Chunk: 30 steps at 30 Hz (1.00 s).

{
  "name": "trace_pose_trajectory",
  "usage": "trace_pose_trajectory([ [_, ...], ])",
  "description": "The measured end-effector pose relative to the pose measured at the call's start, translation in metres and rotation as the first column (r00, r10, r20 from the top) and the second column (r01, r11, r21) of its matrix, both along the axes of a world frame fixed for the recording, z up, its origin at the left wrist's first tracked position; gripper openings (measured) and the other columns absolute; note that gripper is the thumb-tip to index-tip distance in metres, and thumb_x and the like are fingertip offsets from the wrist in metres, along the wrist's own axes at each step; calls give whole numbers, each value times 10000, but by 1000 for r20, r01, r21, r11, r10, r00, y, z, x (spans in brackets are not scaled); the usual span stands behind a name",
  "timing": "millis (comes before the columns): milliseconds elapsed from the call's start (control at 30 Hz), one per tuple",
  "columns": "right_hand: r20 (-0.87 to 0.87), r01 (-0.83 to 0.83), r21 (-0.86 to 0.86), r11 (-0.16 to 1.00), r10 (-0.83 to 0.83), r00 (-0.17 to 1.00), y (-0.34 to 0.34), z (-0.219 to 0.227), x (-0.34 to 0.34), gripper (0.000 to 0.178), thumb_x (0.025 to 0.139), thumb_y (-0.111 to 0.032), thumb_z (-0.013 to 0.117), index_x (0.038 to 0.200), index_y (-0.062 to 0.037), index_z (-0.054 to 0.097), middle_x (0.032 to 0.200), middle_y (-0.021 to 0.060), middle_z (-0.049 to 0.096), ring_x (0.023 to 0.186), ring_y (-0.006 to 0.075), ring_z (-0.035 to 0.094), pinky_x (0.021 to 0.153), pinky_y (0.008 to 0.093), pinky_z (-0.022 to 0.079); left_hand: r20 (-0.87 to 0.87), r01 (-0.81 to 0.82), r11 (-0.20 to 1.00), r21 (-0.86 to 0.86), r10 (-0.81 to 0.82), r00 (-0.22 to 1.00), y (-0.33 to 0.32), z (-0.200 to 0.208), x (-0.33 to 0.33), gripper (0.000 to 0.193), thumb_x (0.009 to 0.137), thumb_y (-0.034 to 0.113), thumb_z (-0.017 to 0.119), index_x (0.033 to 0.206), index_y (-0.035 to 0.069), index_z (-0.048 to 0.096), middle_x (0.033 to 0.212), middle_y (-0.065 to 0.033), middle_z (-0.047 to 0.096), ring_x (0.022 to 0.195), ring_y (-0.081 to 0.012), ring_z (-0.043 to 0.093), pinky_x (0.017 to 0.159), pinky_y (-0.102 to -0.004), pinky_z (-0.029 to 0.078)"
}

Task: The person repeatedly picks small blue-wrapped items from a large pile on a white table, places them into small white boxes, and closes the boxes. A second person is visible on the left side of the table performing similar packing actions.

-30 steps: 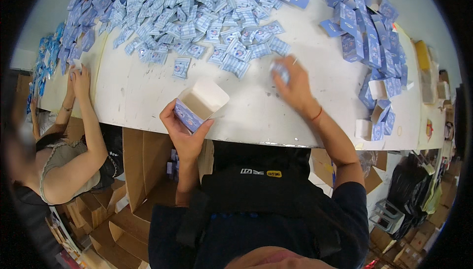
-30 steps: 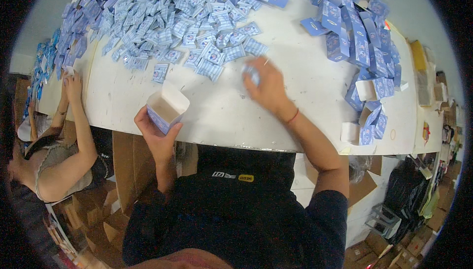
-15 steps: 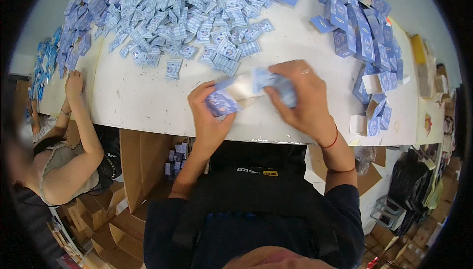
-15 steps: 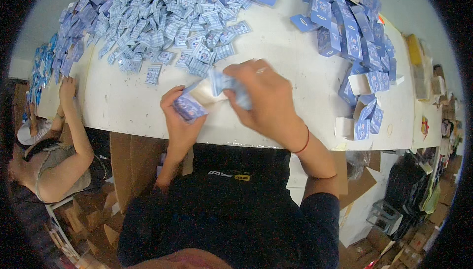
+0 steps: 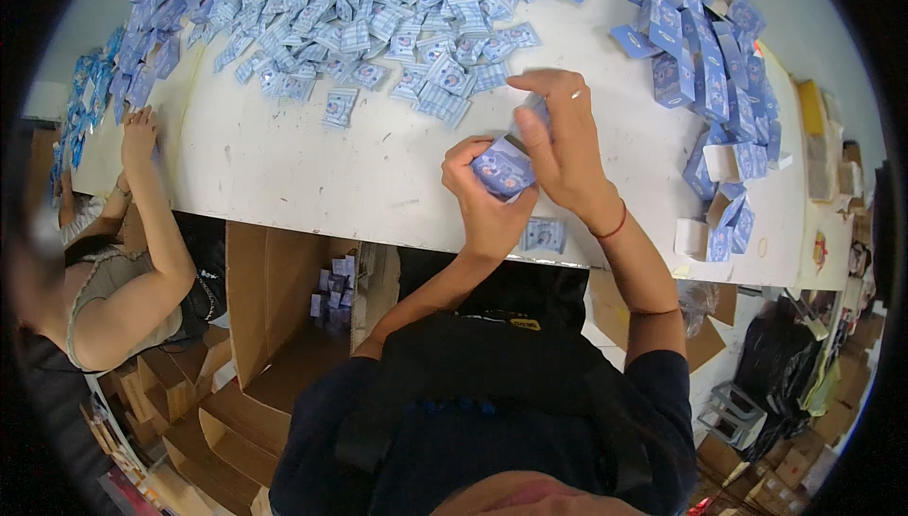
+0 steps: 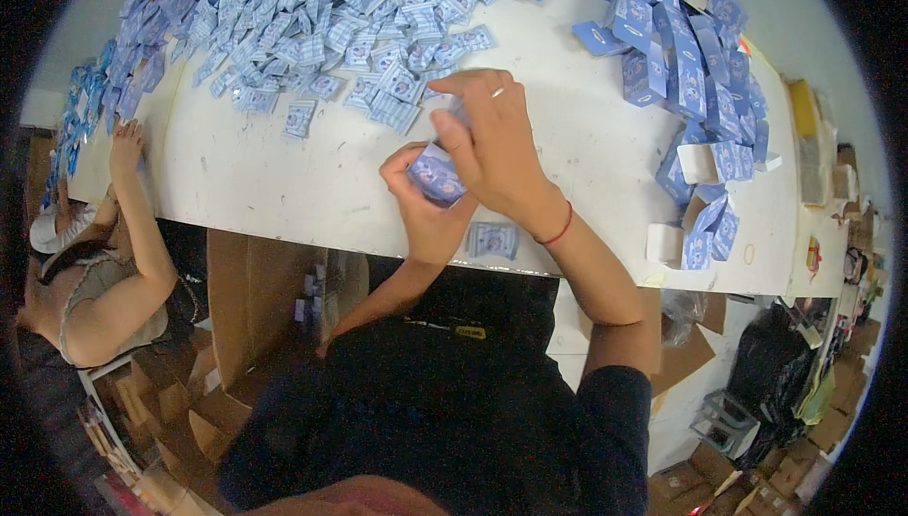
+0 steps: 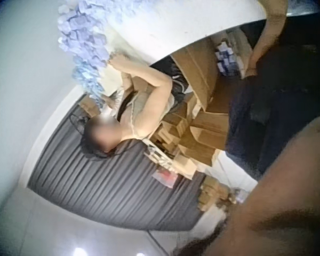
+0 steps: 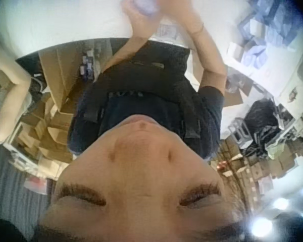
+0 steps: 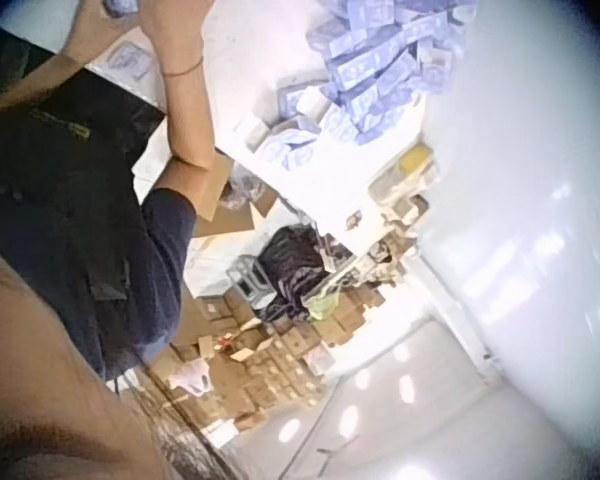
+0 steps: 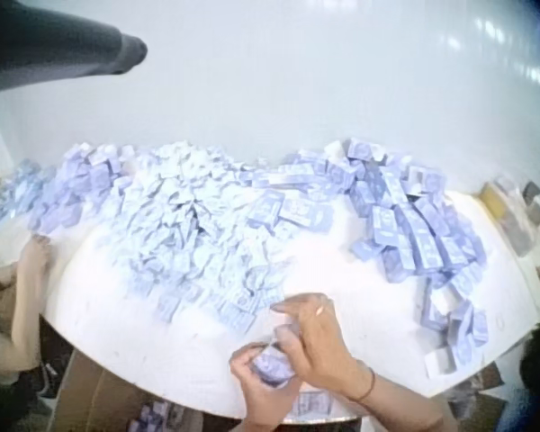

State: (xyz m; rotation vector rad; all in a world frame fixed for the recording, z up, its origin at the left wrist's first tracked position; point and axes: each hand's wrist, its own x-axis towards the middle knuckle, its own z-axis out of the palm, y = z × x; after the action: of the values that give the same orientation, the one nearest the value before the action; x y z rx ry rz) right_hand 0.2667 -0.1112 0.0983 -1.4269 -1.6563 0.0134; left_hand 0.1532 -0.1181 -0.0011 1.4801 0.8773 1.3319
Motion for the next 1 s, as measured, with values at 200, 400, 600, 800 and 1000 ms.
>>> trace_pose_trajectory([
  [200,-262,-135,39,990,140,955,12,-20,15,311,827,5,417,950,-63,694,1022,72,704,1077,219,609,1122,456,238,-56,-98,995,14,99,994,9,3,9,681,621,-26,781,1165,43,377,1246,-174,425,1184,-321,363,1015,-436,264],
  [400,-334,88,98,991,-50,941,14,-35,4,303,848,10,453,1064,-41,658,1125,112,659,1110,253,587,1066,404,323,19,-94,995,15,93,995,15,-1,3,704,628,-46,775,1174,54,343,1266,-176,395,1192,-301,372,1024,-422,285],
  [600,-536,-7,-31,1000,-10,844,-2,-35,-3,412,922,-102,529,1312,11,453,1187,176,582,1054,213,570,932,326,435,160,-60,998,17,57,985,16,1,5,715,632,-64,754,1174,55,303,1262,-183,360,1199,-298,387,1018,-410,325],
  [800,-794,-154,-215,964,-81,602,-3,-25,8,785,764,-174,806,1381,13,359,1194,162,520,957,170,580,785,303,511,-40,2,999,39,0,999,7,-8,10,727,627,-2,788,1199,60,344,1205,-145,425,1190,-317,403,1037,-432,301],
  [1000,-358,29,-137,990,-77,931,-17,-38,7,564,840,-138,716,1317,-6,445,1118,149,569,917,217,591,788,336,492,-339,425,898,113,-367,866,40,15,-21,893,746,118,790,1456,7,260,1457,-184,366,1303,-354,369,1073,-467,277],
])
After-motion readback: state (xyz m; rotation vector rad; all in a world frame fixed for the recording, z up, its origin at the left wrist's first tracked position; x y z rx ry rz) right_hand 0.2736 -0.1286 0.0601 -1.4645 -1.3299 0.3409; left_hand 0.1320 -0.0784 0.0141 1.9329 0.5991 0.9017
